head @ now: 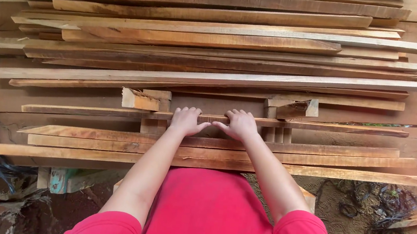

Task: The person unties a black strap securing a bundle of wooden planks and removes the strap. They then proceed to pick up individual planks from the stack and place them onto a wooden rack structure, arranging them one by one.

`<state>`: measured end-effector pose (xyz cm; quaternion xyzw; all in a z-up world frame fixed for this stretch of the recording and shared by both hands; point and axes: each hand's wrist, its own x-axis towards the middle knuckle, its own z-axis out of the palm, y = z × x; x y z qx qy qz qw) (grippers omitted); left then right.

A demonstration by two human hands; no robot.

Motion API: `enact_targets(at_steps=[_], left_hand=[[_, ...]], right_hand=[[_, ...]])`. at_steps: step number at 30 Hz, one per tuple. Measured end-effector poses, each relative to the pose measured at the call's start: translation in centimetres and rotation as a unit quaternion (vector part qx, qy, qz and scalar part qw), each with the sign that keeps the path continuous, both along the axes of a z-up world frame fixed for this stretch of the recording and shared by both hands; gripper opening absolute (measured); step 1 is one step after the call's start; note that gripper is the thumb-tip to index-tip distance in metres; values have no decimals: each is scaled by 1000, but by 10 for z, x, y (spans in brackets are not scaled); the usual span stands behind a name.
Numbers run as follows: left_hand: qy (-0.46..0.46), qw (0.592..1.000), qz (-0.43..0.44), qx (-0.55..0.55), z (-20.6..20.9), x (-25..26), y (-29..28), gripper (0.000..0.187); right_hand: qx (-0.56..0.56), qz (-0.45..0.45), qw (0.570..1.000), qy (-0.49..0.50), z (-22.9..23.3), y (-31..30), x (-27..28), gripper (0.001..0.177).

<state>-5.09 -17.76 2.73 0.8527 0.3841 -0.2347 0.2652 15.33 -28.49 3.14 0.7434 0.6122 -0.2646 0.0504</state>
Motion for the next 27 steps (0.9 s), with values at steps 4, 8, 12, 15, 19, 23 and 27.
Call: enact_targets(at_steps=[4,8,12,15,19,23,27], left_hand=[[-1,1000,20,-11,14,-1,-8,67],[-8,999,35,-2,15,-6,-18,63],[-23,998,37,39,-39,-25,-39,60],[-45,995,50,74,-50,-30,-54,56],[-63,991,77,90,-55,-30,-58,55],[-83,985,113,104,-55,-33,-66,52],[-98,985,125,64,-25,-37,-73,48]], right_hand=[[-9,-11,1000,12,6,-5,-4,67],[-37,-15,999,21,8,-12,-8,72],[-48,-18,999,18,-14,-32,-11,73],[-4,-12,1000,-14,-20,-44,-17,67],[22,-8,999,-23,-17,-49,-18,62],[41,-28,999,-1,5,-56,-22,62],[59,-54,996,37,9,-68,-23,57]])
